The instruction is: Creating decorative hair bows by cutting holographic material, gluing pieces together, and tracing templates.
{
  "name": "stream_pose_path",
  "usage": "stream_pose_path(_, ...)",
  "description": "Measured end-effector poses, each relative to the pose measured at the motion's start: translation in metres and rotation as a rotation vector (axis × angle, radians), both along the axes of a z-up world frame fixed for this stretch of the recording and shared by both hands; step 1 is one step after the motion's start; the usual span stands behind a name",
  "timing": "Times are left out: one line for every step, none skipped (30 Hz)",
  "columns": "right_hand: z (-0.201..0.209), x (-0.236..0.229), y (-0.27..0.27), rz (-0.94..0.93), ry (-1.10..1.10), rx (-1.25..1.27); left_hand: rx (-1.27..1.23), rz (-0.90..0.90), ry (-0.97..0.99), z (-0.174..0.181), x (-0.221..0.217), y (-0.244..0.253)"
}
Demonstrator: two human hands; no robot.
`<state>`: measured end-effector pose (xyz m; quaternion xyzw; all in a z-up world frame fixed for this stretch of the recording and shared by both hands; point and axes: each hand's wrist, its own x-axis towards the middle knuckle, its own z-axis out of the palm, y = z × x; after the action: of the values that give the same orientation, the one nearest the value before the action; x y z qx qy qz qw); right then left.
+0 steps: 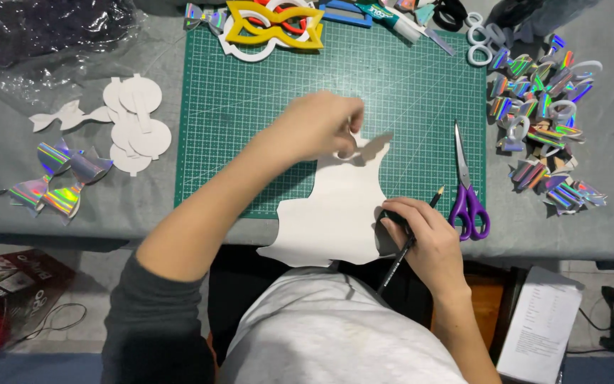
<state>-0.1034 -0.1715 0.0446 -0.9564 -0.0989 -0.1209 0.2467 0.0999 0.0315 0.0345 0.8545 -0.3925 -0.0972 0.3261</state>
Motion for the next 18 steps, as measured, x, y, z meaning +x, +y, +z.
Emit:
stream_pose_path(-0.001, 0.0, -0.002, 0.0, 0.003, 0.025, -0.15, 0.029, 0.134, 0.012, -0.003, 0.012)
stream_pose_path(-0.002, -0.001, -0.006, -0.002, 0.006, 0.027, -0.148, 0.026, 0.136, 0.02, -0.016, 0.026)
stream_pose_path(-0.004, -0.001, -0.009, 0.001, -0.019, 0.057, -0.266, 0.078, 0.189, 0.029, -0.027, 0.041)
stream_pose_path(-0.006, 0.0, -0.012, 0.003, -0.043, 0.087, -0.385, 0.13, 0.241, 0.038, -0.039, 0.056)
stream_pose_path(-0.007, 0.001, -0.015, 0.005, -0.044, 0.09, -0.382, 0.132, 0.239, 0.036, -0.054, 0.065)
stream_pose_path(-0.008, 0.001, -0.017, -0.006, -0.054, 0.09, -0.341, 0.219, 0.292, 0.033, -0.069, 0.075)
stream_pose_path(-0.008, 0.001, -0.019, -0.021, -0.061, 0.089, -0.298, 0.303, 0.349, 0.031, -0.084, 0.084)
stream_pose_path(-0.01, 0.003, -0.02, -0.023, -0.059, 0.092, -0.294, 0.303, 0.351, 0.023, -0.096, 0.084)
stream_pose_path(-0.011, 0.005, -0.021, -0.021, -0.058, 0.104, -0.333, 0.37, 0.438, 0.015, -0.108, 0.085)
stream_pose_path(-0.013, 0.006, -0.022, -0.02, -0.056, 0.116, -0.372, 0.437, 0.525, 0.006, -0.12, 0.086)
stream_pose_path(-0.013, 0.008, -0.021, -0.023, -0.054, 0.117, -0.37, 0.436, 0.527, 0.002, -0.128, 0.085)
stream_pose_path(-0.013, 0.009, -0.02, -0.009, -0.06, 0.117, -0.388, 0.507, 0.598, -0.003, -0.135, 0.084)
stream_pose_path(-0.013, 0.011, -0.019, 0.006, -0.068, 0.117, -0.407, 0.579, 0.666, -0.007, -0.143, 0.083)
stream_pose_path(-0.012, 0.012, -0.018, 0.005, -0.068, 0.118, -0.406, 0.579, 0.667, -0.008, -0.147, 0.081)
stream_pose_path(-0.01, 0.012, -0.017, 0.005, -0.059, 0.121, -0.432, 0.578, 0.635, -0.009, -0.15, 0.079)
stream_pose_path(-0.009, 0.012, -0.016, 0.004, -0.05, 0.124, -0.458, 0.578, 0.604, -0.011, -0.153, 0.078)
stream_pose_path(-0.009, 0.012, -0.019, 0.003, -0.051, 0.124, -0.458, 0.577, 0.603, -0.011, -0.154, 0.076)
stream_pose_path(-0.009, 0.011, -0.021, 0.021, -0.048, 0.149, -0.446, 0.572, 0.626, -0.011, -0.155, 0.075)
